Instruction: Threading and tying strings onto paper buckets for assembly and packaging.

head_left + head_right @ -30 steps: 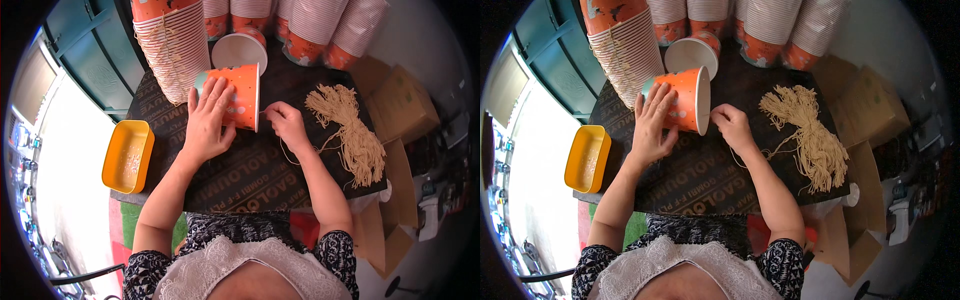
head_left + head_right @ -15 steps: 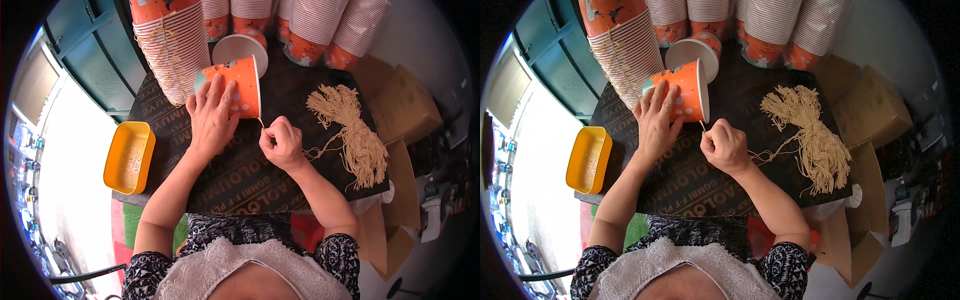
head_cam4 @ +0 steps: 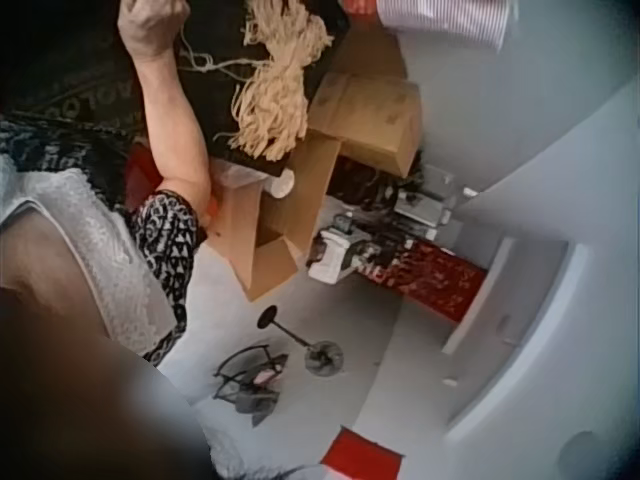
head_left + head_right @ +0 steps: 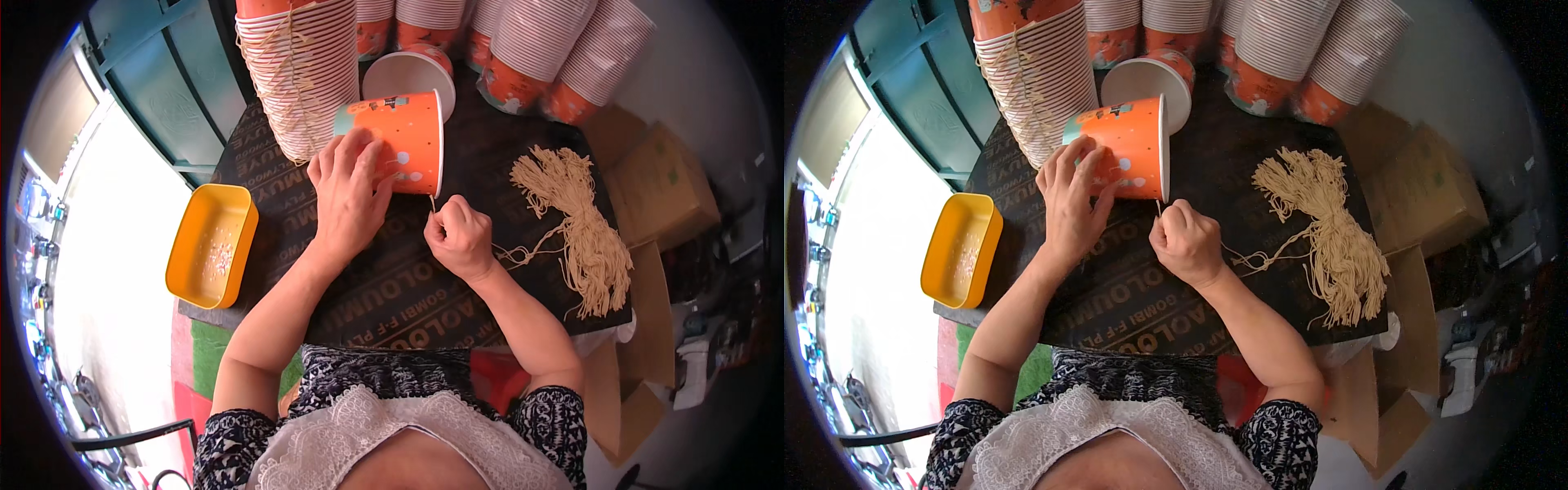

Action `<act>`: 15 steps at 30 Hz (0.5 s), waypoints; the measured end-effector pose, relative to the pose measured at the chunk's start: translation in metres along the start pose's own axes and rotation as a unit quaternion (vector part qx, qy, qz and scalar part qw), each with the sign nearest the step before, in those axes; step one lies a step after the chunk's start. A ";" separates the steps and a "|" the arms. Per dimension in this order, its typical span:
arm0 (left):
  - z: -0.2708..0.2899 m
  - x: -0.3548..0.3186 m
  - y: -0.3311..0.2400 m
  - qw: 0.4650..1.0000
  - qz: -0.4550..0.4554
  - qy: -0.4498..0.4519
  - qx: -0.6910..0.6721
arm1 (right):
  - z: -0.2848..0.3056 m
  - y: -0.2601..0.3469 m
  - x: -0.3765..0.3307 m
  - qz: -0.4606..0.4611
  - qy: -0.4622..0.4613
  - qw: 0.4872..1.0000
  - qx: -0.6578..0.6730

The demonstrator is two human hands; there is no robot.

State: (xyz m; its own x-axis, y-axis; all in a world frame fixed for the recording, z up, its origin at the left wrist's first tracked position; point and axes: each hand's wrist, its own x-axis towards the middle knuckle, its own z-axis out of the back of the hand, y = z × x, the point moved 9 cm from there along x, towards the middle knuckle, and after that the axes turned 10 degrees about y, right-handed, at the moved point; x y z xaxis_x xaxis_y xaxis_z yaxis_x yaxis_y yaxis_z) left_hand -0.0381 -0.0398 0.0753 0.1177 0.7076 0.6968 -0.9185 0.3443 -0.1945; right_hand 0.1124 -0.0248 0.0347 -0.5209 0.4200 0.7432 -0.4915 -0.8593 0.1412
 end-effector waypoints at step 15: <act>0.004 -0.005 -0.004 0.998 -0.009 -0.037 -0.047 | -0.003 -0.002 -0.002 -0.013 0.016 1.000 0.021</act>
State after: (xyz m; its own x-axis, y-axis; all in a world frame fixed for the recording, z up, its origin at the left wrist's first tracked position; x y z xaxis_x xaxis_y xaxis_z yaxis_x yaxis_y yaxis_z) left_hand -0.0365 -0.0473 0.0753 0.1030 0.6547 0.7489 -0.8762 0.4160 -0.2432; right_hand 0.1124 -0.0233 0.0313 -0.5316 0.4507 0.7171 -0.4753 -0.8595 0.1879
